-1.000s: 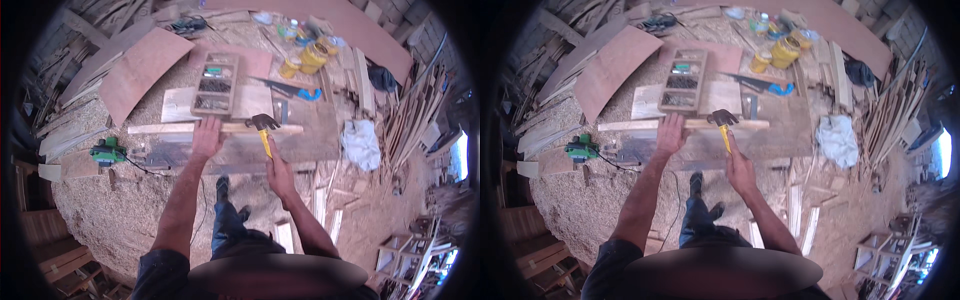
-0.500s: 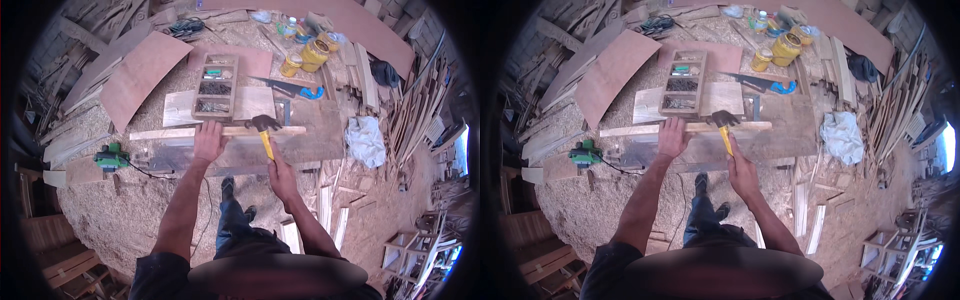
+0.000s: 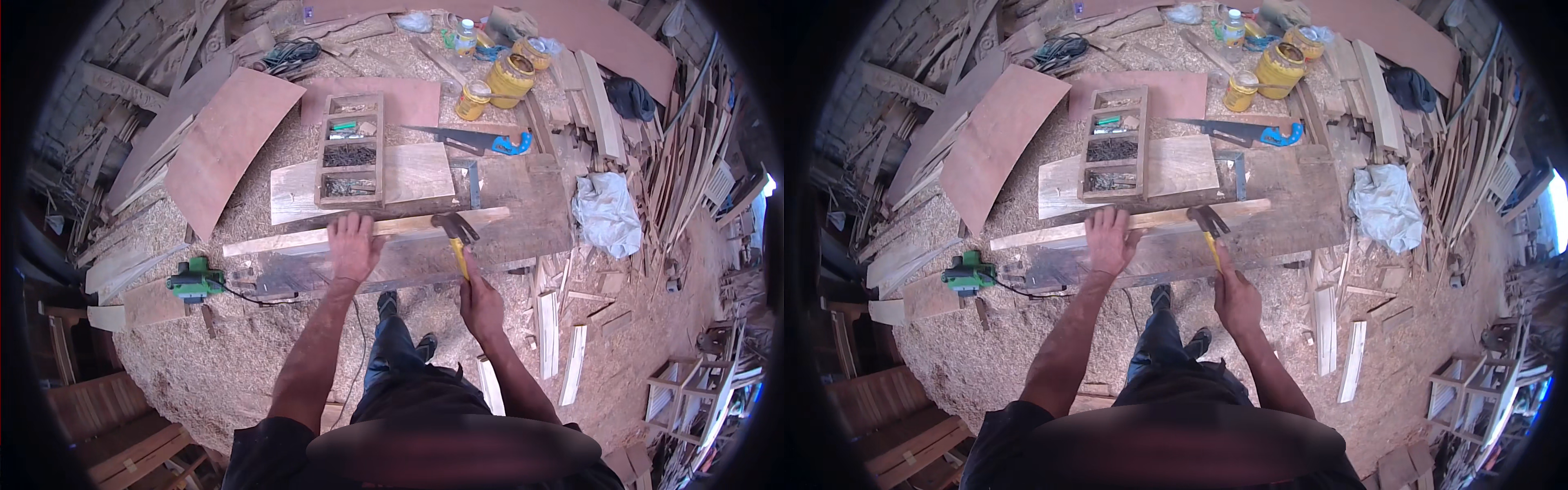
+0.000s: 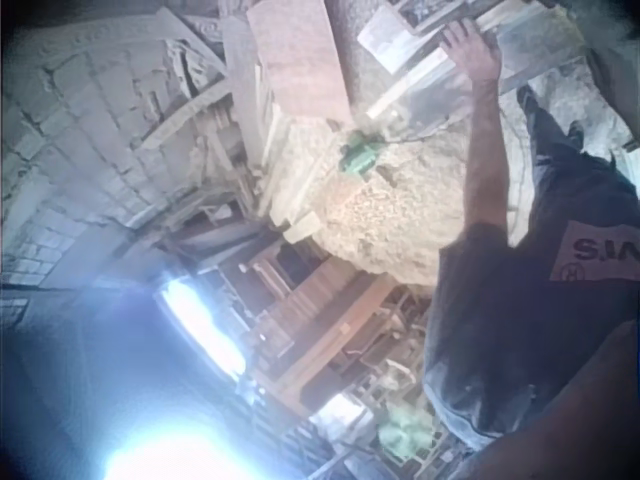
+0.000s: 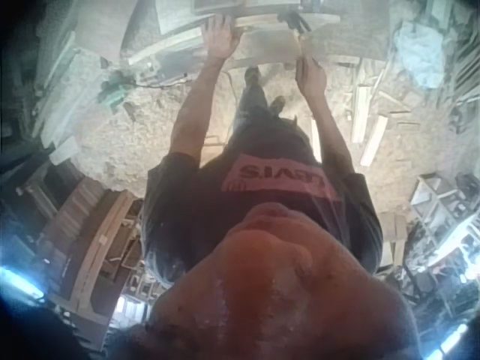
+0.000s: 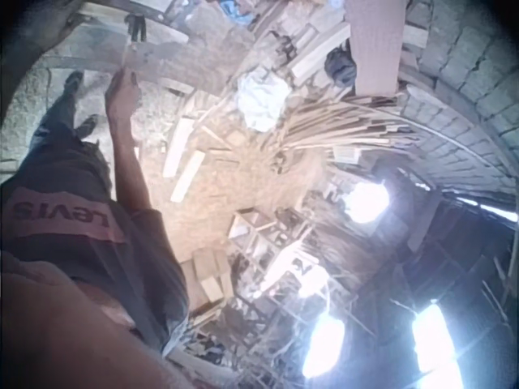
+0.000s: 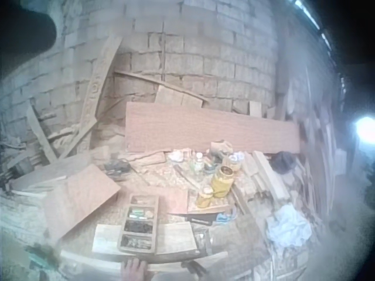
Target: Assembling a wooden structure by hammering nails and sawing wood in a workshop.
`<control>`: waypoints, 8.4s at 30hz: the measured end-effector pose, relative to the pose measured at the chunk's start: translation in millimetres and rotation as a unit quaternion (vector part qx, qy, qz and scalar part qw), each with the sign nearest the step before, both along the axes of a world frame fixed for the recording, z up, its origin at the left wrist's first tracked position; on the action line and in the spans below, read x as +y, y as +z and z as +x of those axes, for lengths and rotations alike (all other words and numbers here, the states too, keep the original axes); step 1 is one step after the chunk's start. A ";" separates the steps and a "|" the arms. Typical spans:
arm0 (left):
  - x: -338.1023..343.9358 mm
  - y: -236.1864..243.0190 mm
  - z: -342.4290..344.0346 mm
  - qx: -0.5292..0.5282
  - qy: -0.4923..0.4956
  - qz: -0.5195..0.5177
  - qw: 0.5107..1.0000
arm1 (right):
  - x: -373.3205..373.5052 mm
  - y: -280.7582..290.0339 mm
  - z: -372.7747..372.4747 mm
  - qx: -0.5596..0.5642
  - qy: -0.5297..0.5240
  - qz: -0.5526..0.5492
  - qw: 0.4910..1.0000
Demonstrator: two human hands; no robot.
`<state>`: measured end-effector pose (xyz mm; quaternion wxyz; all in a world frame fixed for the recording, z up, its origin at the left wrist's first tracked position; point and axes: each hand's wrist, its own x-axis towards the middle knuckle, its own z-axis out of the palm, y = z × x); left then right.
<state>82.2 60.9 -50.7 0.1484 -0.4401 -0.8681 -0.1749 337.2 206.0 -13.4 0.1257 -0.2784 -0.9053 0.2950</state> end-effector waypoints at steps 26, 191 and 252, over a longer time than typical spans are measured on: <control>73.8 -33.4 -198.2 -0.415 0.112 0.393 0.813 | 13.5 17.1 -4.7 -0.035 -0.245 -0.081 0.965; 12.5 14.3 -28.2 -0.041 -0.026 -0.061 0.997 | 50.7 50.2 2.6 0.236 -0.043 0.172 0.955; -58.5 75.0 -71.5 -0.441 0.066 0.347 0.825 | 36.1 9.7 -16.7 0.044 -0.140 -0.072 0.987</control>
